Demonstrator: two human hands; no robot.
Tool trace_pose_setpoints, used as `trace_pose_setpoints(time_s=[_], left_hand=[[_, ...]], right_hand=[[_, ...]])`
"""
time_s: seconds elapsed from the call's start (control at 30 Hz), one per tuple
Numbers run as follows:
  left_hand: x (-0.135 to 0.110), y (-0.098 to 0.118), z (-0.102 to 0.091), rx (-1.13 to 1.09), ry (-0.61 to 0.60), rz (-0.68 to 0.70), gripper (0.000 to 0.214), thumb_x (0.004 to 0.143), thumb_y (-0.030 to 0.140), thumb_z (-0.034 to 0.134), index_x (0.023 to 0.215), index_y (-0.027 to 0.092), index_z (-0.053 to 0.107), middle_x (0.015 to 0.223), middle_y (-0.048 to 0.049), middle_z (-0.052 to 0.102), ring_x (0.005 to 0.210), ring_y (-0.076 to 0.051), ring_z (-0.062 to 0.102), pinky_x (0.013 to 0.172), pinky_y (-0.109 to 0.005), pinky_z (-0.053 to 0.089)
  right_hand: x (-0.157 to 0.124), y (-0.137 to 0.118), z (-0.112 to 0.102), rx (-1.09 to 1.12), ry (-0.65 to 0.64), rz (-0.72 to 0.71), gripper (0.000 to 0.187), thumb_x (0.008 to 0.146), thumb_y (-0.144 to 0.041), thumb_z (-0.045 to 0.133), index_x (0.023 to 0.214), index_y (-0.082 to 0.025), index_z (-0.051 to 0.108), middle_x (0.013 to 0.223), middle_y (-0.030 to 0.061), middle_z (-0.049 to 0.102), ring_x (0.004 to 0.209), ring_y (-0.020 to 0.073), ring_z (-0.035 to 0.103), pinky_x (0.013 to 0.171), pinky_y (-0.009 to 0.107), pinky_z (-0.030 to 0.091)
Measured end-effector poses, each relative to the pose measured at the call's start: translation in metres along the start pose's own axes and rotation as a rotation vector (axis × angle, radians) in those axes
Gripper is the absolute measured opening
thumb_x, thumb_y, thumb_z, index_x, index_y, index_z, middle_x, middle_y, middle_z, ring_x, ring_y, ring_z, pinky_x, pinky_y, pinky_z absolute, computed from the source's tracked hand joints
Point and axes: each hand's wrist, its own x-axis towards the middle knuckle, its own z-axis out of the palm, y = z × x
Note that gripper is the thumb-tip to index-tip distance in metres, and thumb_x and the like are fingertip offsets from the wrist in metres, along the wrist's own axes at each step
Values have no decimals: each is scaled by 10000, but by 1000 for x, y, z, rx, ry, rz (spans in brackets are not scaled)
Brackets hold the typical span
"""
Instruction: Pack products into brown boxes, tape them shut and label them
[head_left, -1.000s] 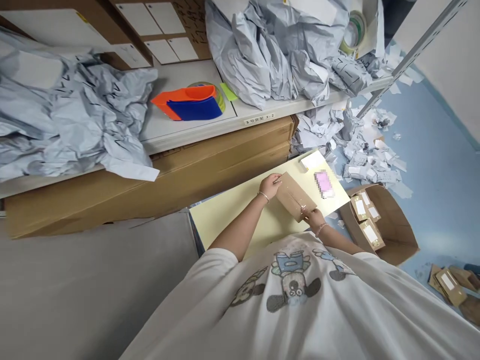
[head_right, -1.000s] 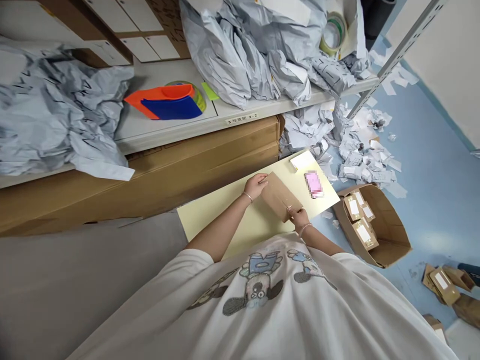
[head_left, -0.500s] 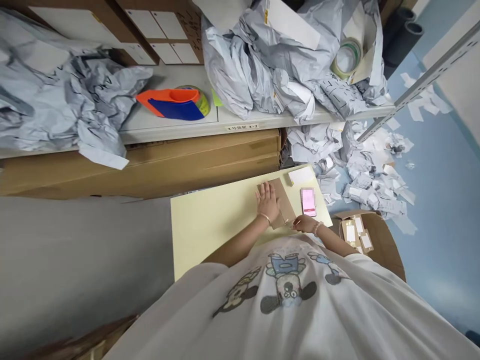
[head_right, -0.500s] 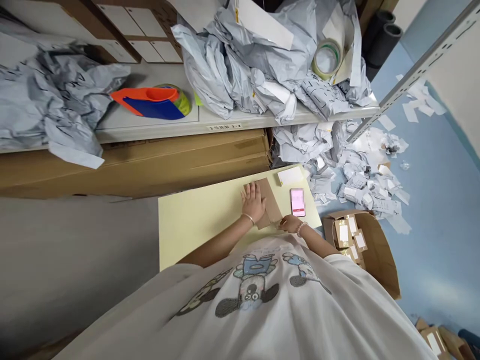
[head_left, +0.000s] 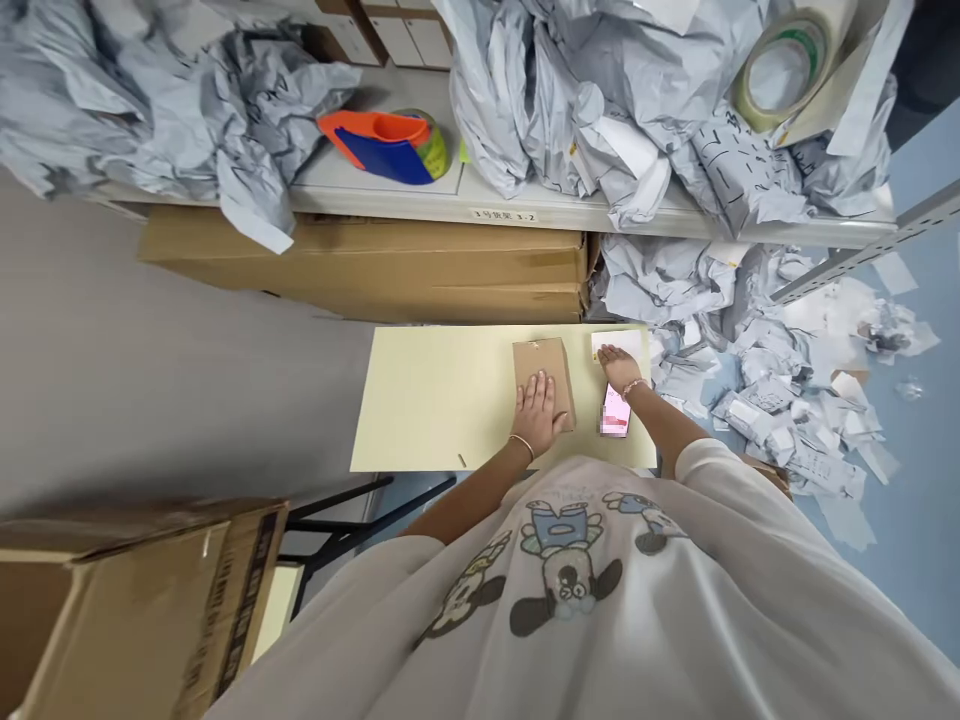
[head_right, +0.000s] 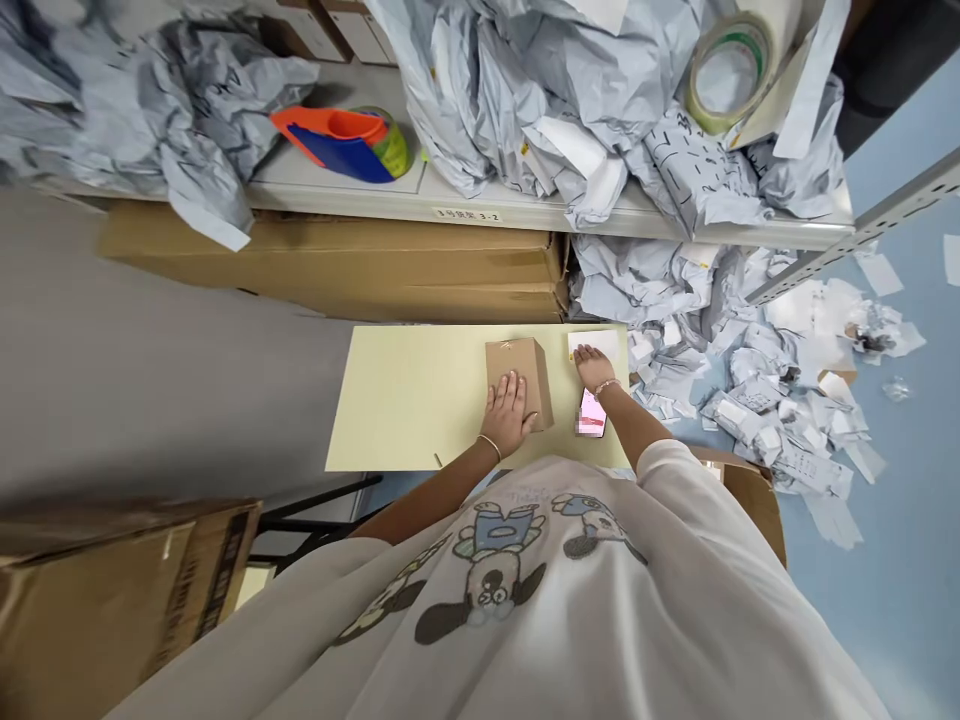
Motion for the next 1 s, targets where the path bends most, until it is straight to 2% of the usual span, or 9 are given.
trace_pose_setpoints(time_s=[0.13,0.27,0.37,0.47,0.6,0.7,0.8,0.9,1.0], left_hand=[[0,0,-1,-9,-7,-1,784,973,415,453,1618,16,254,1702,-220,151,1596,-361,87,1277,-564,23],[4,1,-6,-57,-34,-11,788,975,429,460,1635,63,232,1714,-193,139,1598,-352,84,1279,-559,48],[9,6,-16,-129,-33,-48,773,953,408,515,1627,107,287,1713,-169,180,1590,-364,132,1280,-559,98],[18,19,-30,-251,70,-83,645,943,336,540,1550,137,454,1678,-143,313,1568,-352,230,1286,-524,160],[53,54,-46,-619,127,-110,423,955,328,563,1345,195,660,1439,-107,624,1366,-294,551,1190,-423,406],[95,86,-49,-987,8,-238,335,971,424,571,1118,171,733,1137,-116,753,1036,-263,724,956,-388,567],[132,105,-47,-1190,-18,-331,335,889,495,690,916,163,731,912,-79,758,879,-236,735,792,-339,593],[151,106,-42,-1239,65,-430,339,807,481,775,742,158,696,721,-42,706,742,-211,711,729,-337,586],[153,95,-38,-1264,92,-473,347,736,485,826,723,159,706,700,-35,702,699,-195,690,715,-347,584]], right_hand=[[-1,5,-4,-20,-13,-12,473,947,-21,402,1358,-63,632,1453,228,589,1355,271,559,1123,384,409],[-2,9,-17,70,40,127,389,955,-95,453,1255,-90,701,1209,225,729,1108,284,694,964,356,491],[-1,13,-25,298,270,289,303,963,-209,499,1093,-123,759,1097,177,769,1031,274,712,921,343,505],[-1,22,-30,635,514,513,251,927,-295,564,962,-129,750,949,127,782,886,239,721,827,319,534],[-12,31,-36,893,715,709,253,863,-393,659,834,-143,695,748,61,728,696,200,662,672,296,531],[-27,25,-40,852,784,565,266,868,-416,660,767,-172,684,762,67,733,744,214,679,747,323,557],[-44,8,-43,714,718,334,234,899,-392,633,820,-197,734,921,108,776,932,260,717,925,394,556],[-56,-2,-42,643,607,149,231,890,-393,665,991,-211,766,1124,128,770,1129,280,688,1063,434,503],[-58,5,-36,675,689,170,420,912,-442,628,1223,-171,712,1336,162,685,1295,276,597,1125,441,454]])
